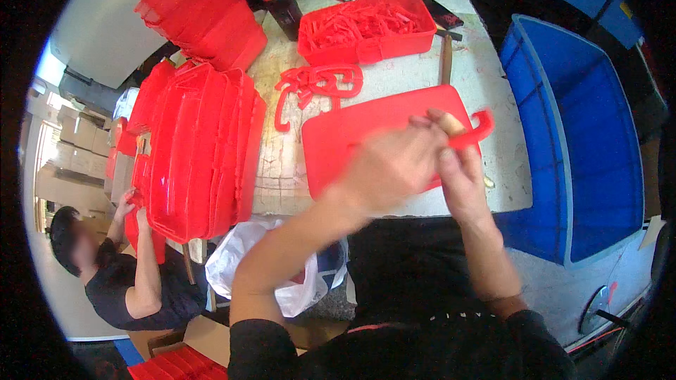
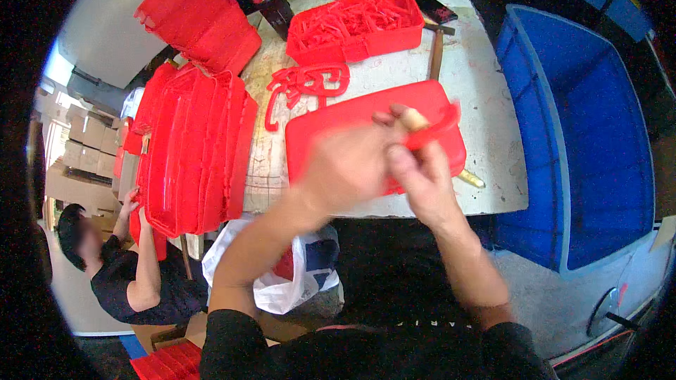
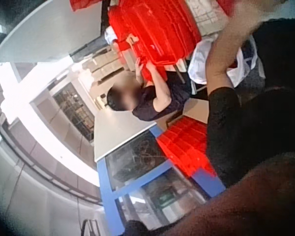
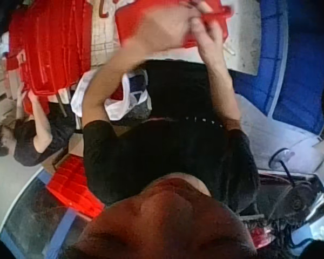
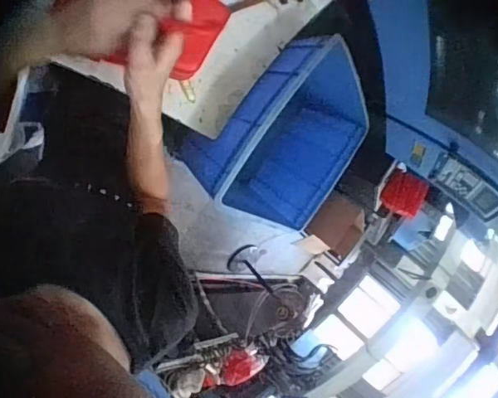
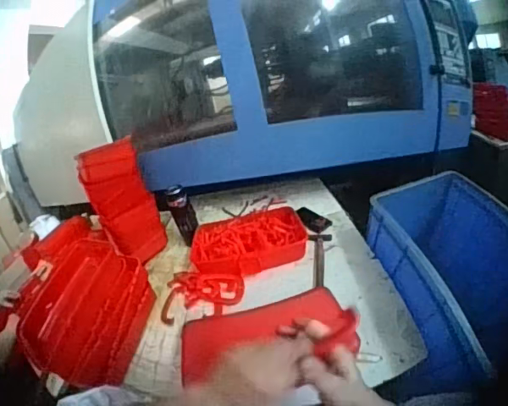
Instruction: The person repeatedly trims excess plastic flash from red rectangular containers using a small handheld blade. They rotate each container, scrape edges and handle areas, and place finished units into a stack. A coworker is visible across the table performing similar trimming.
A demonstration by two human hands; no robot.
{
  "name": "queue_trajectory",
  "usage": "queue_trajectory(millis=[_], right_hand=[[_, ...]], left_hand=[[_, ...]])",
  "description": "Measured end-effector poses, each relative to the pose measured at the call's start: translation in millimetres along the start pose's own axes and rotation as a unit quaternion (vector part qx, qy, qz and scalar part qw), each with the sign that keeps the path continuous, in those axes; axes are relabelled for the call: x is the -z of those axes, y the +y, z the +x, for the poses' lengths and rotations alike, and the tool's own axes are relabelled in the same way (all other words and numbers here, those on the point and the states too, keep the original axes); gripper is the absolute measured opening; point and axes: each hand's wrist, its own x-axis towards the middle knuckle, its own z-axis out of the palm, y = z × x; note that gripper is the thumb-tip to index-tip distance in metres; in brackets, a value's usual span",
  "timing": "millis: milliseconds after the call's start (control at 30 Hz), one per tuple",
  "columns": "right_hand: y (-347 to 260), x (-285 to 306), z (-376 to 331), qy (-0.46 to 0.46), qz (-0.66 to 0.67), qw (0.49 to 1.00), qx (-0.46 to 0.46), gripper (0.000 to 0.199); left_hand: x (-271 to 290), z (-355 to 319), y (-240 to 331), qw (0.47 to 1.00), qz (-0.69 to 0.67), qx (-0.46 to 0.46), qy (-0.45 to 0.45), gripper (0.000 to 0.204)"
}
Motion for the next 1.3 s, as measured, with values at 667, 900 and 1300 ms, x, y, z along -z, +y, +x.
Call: queue_trajectory(millis=[667,900,1300], right_hand=[[50,80,38,0.122,-0.241,0.959,-0.082,0.022],[-6,29,-7,-0.122,-0.158,0.948,-0.248,0.019],[15,-15,-17,-0.154,-0.392,0.869,-0.259,0.015]], left_hand=[[0,-91,-18,0.811,0.033,0.506,-0.292,0.046],[-44,-54,-75,0.924,-0.007,0.382,-0.006,0.043],[-89,-45,-71,0.889,-0.041,0.426,-0.164,0.051]])
